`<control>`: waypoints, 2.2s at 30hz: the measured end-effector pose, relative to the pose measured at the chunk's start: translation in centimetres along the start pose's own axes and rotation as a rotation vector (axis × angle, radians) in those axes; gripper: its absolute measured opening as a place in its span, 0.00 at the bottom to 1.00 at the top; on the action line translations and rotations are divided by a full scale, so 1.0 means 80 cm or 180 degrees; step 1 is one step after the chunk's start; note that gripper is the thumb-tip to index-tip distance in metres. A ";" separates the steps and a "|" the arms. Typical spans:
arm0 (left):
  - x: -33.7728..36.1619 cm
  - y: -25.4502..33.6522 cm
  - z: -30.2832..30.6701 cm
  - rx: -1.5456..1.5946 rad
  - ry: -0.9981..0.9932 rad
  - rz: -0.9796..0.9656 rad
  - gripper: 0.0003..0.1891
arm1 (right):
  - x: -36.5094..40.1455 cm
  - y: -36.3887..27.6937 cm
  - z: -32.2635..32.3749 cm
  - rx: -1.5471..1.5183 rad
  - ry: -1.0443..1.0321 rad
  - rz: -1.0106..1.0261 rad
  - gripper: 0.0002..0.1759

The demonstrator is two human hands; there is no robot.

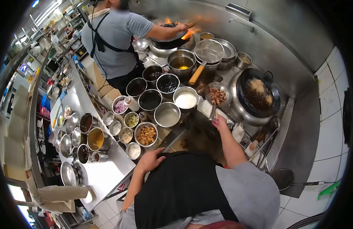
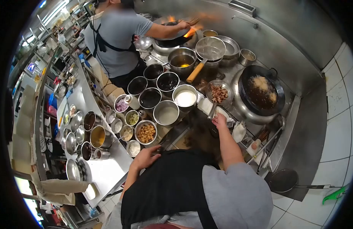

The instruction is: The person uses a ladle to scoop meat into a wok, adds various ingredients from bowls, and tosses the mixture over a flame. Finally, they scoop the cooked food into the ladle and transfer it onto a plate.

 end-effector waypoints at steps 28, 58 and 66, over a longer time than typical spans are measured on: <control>-0.016 0.052 -0.034 0.0153 0.0388 0.0007 0.27 | 0.041 -0.130 -0.237 -0.0365 -0.1417 0.0037 0.56; -0.075 0.021 0.001 0.0024 -0.0671 -0.0635 0.27 | 0.189 -0.269 0.084 0.0289 0.0853 0.2046 0.10; -0.117 0.060 -0.023 -0.0173 -0.0845 -0.0963 0.26 | 0.226 -0.264 0.213 0.1342 0.2404 0.1851 0.17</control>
Point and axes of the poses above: each hand's wrist, its own x-axis away from the middle knuckle, its own z-axis out of the back of the hand, y = z × x, the point moved 2 cm from there along -x, towards the middle knuckle, and after that the axes turned 6 degrees about -z, right-handed, at the moved point
